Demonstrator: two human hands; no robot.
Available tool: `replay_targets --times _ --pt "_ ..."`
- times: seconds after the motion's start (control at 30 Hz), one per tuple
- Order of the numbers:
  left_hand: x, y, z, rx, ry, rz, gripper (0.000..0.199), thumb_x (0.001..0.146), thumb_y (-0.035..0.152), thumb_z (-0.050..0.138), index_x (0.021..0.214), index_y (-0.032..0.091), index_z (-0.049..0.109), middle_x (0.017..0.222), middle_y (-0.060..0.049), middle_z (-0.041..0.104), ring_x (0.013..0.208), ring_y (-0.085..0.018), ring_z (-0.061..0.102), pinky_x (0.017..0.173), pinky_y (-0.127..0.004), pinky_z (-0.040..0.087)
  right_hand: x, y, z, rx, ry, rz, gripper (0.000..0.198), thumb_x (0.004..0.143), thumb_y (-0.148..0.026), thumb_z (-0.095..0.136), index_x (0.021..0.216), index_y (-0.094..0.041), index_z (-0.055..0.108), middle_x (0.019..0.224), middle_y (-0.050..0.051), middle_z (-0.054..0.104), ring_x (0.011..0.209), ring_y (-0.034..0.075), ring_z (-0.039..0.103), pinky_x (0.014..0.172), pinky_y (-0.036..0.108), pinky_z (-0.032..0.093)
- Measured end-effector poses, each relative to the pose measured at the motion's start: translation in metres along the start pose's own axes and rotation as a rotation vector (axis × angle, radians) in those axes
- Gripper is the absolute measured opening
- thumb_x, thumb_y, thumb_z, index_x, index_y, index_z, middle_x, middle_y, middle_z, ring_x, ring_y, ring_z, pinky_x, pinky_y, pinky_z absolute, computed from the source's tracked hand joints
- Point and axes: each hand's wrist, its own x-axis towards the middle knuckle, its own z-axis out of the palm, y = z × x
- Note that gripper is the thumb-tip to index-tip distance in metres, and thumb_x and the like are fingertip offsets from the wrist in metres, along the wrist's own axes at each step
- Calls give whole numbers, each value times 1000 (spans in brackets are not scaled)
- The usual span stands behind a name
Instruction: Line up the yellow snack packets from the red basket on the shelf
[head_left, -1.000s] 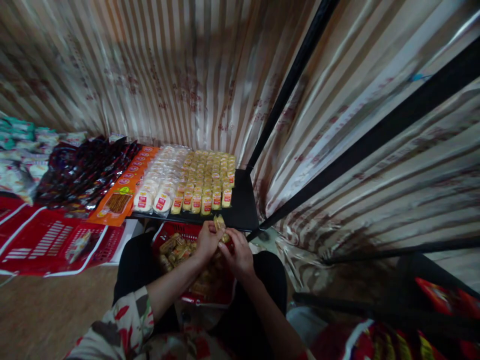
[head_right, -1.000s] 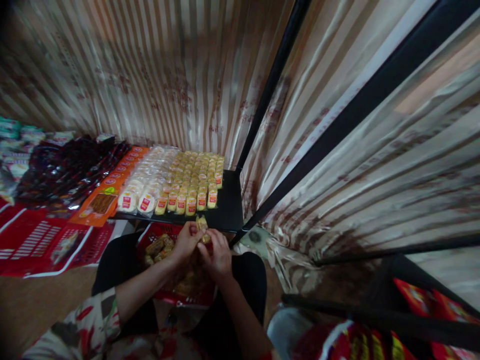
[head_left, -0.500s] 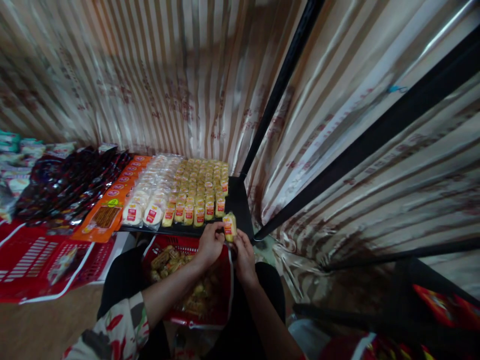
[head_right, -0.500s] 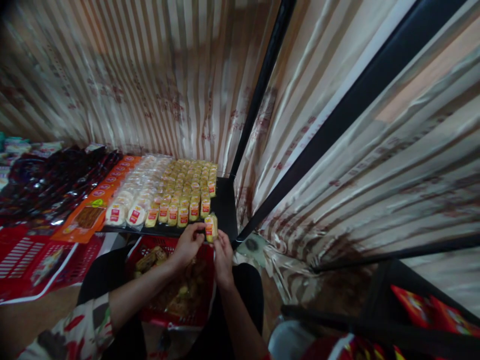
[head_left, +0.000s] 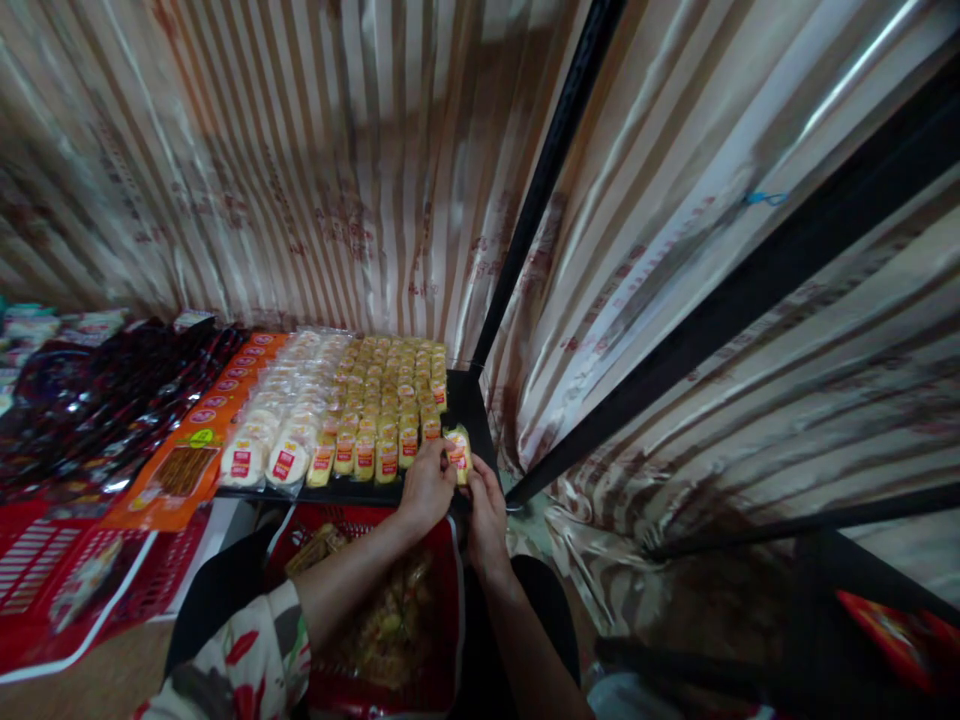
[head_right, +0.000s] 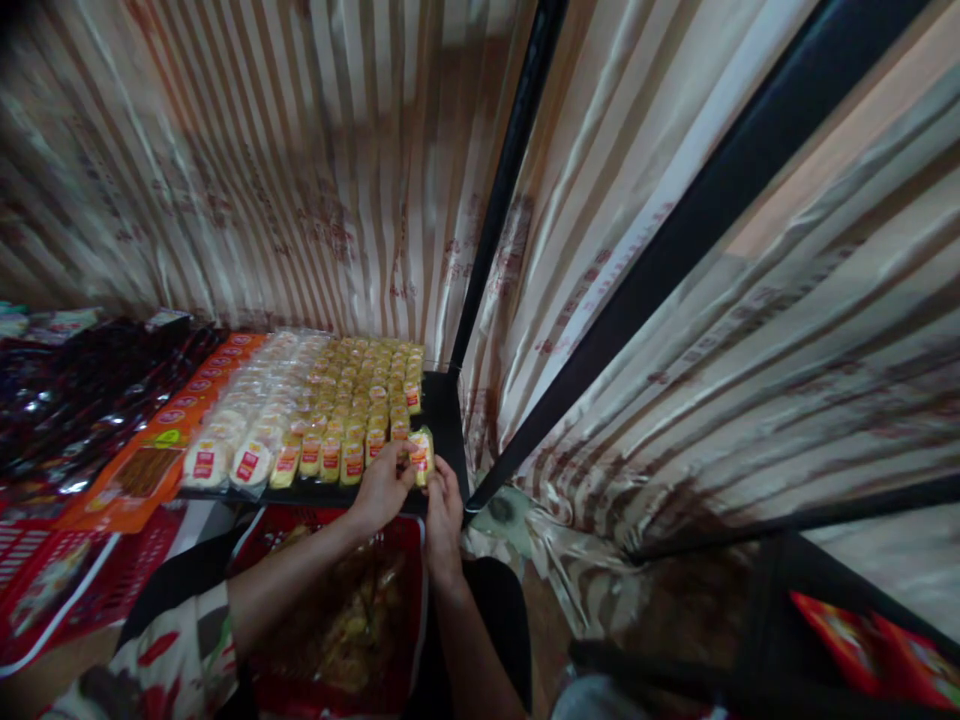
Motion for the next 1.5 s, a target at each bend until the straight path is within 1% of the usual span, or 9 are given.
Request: replay_targets --times 0.13,0.27,0.37,0.5,0.7,0.93,1.1,1.37,1.5 --pt "26 16 0 104 26 56 28 80 9 44 105 16 55 109 -8 60 101 -16 56 93 -30 43 30 -8 11 37 12 -5 46 70 -43 63 106 -15 59 102 8 68 90 19 64 83 32 49" --pt "56 30 2 226 -11 116 33 80 12 43 111 12 55 112 -11 60 105 -19 55 95 -29 42 64 -16 26 35 66 -66 46 67 -44 65 103 -16 58 98 7 68 88 19 63 82 33 49" --pt "66 32 1 411 -21 193 33 82 15 40 109 10 59 115 -15 58 108 -24 53 95 -34 42 84 -10 32 50 97 -61 45 65 -43 65 101 -16 57 94 6 67 82 17 63 77 32 50" --pt "56 20 1 594 -75 369 38 82 15 38 111 6 60 123 -18 55 121 -31 43 105 -43 31 101 11 34 5 79 -58 39 65 -37 62 97 -17 55 89 6 66 79 17 63 77 31 50" --pt "44 -3 5 574 -136 368 50 76 14 41 124 4 52 134 -18 48 133 -31 29 112 -48 20 116 27 39 -156 6 -155 26 71 -37 55 89 -18 52 84 5 63 77 16 61 77 31 49" --pt "46 -12 5 626 -83 471 51 76 16 43 124 3 50 134 -20 47 131 -32 32 111 -52 23 120 21 45 -392 -70 -206 30 74 -33 46 100 -18 53 92 6 64 80 17 60 77 30 47" --pt "38 -18 7 644 33 605 38 81 17 42 112 5 59 126 -18 55 127 -29 40 109 -48 30 122 22 42 -702 42 -299 29 72 -34 48 93 -18 59 89 7 64 83 20 58 79 33 44" --pt "20 -28 7 547 92 707 29 81 13 42 100 10 64 113 -14 62 118 -27 49 104 -49 37 130 27 50 -800 7 -276 22 75 -36 49 86 -19 58 81 4 63 75 17 57 72 29 44" --pt "-6 -31 -1 430 64 743 29 82 11 40 100 13 63 107 -10 65 117 -24 49 103 -47 39 127 27 48 -887 74 -334 27 74 -35 52 91 -16 62 85 8 63 81 20 56 76 32 43"
